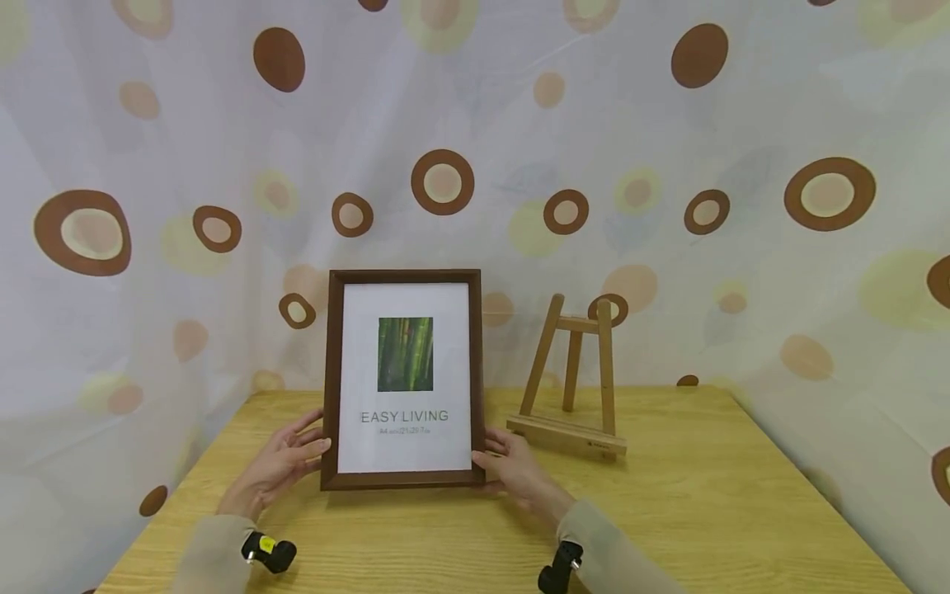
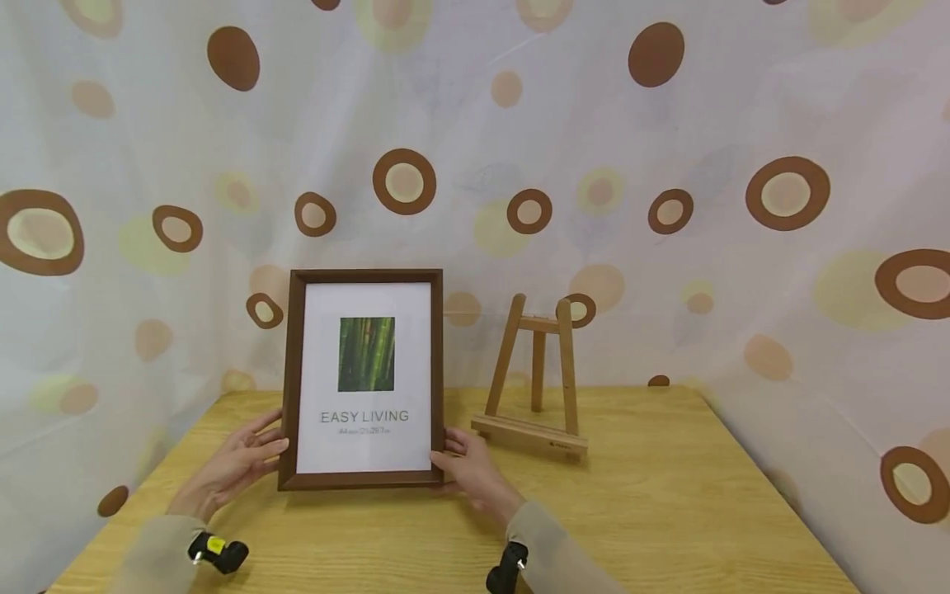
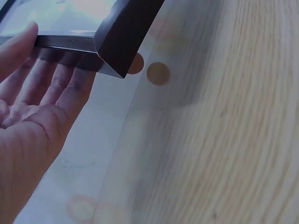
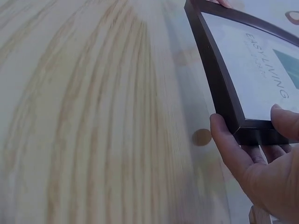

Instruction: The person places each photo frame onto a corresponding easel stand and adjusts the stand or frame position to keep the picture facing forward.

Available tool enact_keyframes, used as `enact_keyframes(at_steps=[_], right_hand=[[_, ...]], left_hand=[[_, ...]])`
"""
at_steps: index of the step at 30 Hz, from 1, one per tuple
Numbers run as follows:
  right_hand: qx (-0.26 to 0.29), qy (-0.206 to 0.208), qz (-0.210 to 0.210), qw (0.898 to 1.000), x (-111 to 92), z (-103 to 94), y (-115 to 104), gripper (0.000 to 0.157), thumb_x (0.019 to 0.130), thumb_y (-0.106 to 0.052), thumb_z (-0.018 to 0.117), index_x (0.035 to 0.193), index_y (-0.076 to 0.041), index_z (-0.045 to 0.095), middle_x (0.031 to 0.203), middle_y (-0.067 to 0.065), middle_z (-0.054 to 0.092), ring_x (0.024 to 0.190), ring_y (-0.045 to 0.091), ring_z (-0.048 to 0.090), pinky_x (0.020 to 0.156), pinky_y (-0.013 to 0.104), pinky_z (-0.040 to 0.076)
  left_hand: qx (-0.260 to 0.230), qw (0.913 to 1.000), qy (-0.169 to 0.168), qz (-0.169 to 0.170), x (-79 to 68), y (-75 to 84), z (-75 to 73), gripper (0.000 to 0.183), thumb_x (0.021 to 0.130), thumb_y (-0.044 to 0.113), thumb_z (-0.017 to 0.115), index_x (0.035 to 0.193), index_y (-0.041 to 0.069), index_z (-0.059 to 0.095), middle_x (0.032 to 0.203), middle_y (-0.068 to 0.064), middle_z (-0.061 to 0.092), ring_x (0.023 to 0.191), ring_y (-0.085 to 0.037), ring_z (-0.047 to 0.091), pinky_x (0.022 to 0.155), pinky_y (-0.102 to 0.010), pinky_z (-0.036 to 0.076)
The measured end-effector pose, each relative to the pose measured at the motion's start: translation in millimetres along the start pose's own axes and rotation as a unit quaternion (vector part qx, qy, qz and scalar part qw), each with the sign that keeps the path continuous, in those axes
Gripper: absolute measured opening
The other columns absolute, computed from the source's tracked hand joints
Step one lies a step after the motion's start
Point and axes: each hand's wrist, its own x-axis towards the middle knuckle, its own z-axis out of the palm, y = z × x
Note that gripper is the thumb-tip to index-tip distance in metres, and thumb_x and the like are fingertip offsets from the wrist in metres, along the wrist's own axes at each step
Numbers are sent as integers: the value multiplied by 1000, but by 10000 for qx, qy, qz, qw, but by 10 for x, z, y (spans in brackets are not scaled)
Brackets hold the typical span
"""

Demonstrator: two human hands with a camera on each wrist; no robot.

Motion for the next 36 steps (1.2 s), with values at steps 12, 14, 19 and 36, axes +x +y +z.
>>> enact_keyframes(at_steps=[12,14,19,36], right_hand=[[-218,298,-209,9991,-21,-237,-95,68,86,-12,62,139,8,24,139,32,24,118,40,39,71,49,51],[-262,332,-238,9988,-24,-265,-114,68,86,-12,62,139,7,24,139,32,24,118,40,40,72,49,51],[-255,458,-208,9984,-19,-344,-125,69,85,-14,64,140,2,25,141,29,23,117,39,41,72,49,50],[-617,1069,-194,9922,-104,-578,-295,68,84,-17,65,141,-5,30,140,23,31,119,36,41,78,41,50]], left_hand=[[212,9998,51,3,179,33,218,63,89,3,54,141,-3,18,136,-22,32,113,-18,47,90,-30,44],[104,9999,37,7,207,32,244,61,90,3,54,141,0,20,131,-18,40,109,-18,50,88,-31,45],[-216,9995,-211,-41,262,32,324,52,94,5,48,140,8,25,126,-15,47,104,-24,54,84,-44,46],[744,9968,-168,-241,420,18,603,66,91,18,56,144,28,19,145,-11,22,130,-33,25,92,-54,37]])
